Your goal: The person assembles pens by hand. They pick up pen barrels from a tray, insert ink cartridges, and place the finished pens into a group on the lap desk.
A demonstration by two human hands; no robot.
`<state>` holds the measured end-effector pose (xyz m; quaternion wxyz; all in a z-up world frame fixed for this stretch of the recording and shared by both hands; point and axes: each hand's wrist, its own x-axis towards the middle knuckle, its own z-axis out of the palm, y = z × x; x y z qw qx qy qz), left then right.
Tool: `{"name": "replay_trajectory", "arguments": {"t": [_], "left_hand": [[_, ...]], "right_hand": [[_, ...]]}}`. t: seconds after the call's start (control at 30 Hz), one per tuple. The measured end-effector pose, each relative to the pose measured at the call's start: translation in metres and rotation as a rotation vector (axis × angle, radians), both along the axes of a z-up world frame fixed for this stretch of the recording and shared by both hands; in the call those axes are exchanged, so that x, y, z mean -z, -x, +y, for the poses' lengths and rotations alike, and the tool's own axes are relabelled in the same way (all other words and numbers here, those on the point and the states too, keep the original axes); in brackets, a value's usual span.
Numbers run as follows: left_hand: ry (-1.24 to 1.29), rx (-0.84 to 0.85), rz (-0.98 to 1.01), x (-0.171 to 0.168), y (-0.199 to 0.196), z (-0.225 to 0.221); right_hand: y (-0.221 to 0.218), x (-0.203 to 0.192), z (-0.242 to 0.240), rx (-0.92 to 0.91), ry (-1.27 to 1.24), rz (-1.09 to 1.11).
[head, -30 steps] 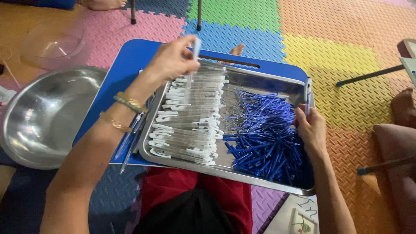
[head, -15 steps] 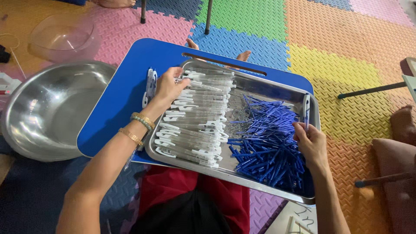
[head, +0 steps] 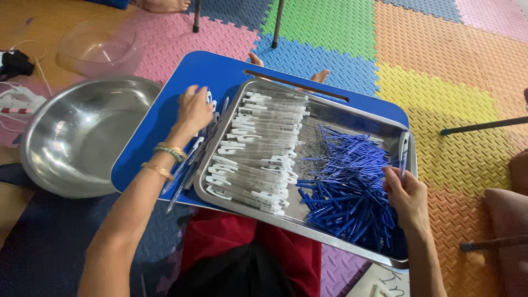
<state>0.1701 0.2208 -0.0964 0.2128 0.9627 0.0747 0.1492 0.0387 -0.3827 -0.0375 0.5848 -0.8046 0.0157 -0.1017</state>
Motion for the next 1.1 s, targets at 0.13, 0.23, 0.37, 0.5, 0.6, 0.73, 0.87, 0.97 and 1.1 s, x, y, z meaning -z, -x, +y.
{"name": "replay_trajectory", "arguments": {"t": [0.13, 0.23, 0.37, 0.5, 0.6, 0.73, 0.87, 0.97, 1.1], "left_hand": [[-0.041, 0.004, 0.202, 0.031, -0.005, 0.039], [-0.001, -0.022, 0.302, 0.015, 0.006, 0.033], [0.183, -0.063, 0.373, -0.011, 0.023, 0.027], [0.702, -0.149, 0.368, -0.019, 0.042, 0.025], [0.666, -0.180, 0.367, -0.026, 0.052, 0.031], [0.674, -0.245, 0.294, -0.032, 0.056, 0.042], [0.323, 0.062, 0.261, -0.119, 0.100, -0.001], [0.308, 0.323, 0.319, -0.171, 0.126, -0.064], [0.207, 0.857, 0.117, -0.167, 0.125, -0.134]], "right_hand": [[0.002, 0.001, 0.008, 0.000, -0.028, -0.009], [0.007, -0.004, 0.014, -0.022, -0.069, 0.008], [0.016, -0.015, 0.022, -0.026, -0.057, 0.007], [0.015, -0.001, 0.015, -0.033, -0.069, 0.022], [0.015, 0.008, 0.011, -0.035, -0.112, 0.037], [0.033, -0.032, 0.035, -0.035, -0.111, 0.032], [0.047, -0.066, 0.061, -0.013, 0.013, 0.148], [0.048, -0.066, 0.083, -0.068, -0.049, 0.089], [0.063, -0.083, 0.120, -0.275, -0.134, 0.041]]}}
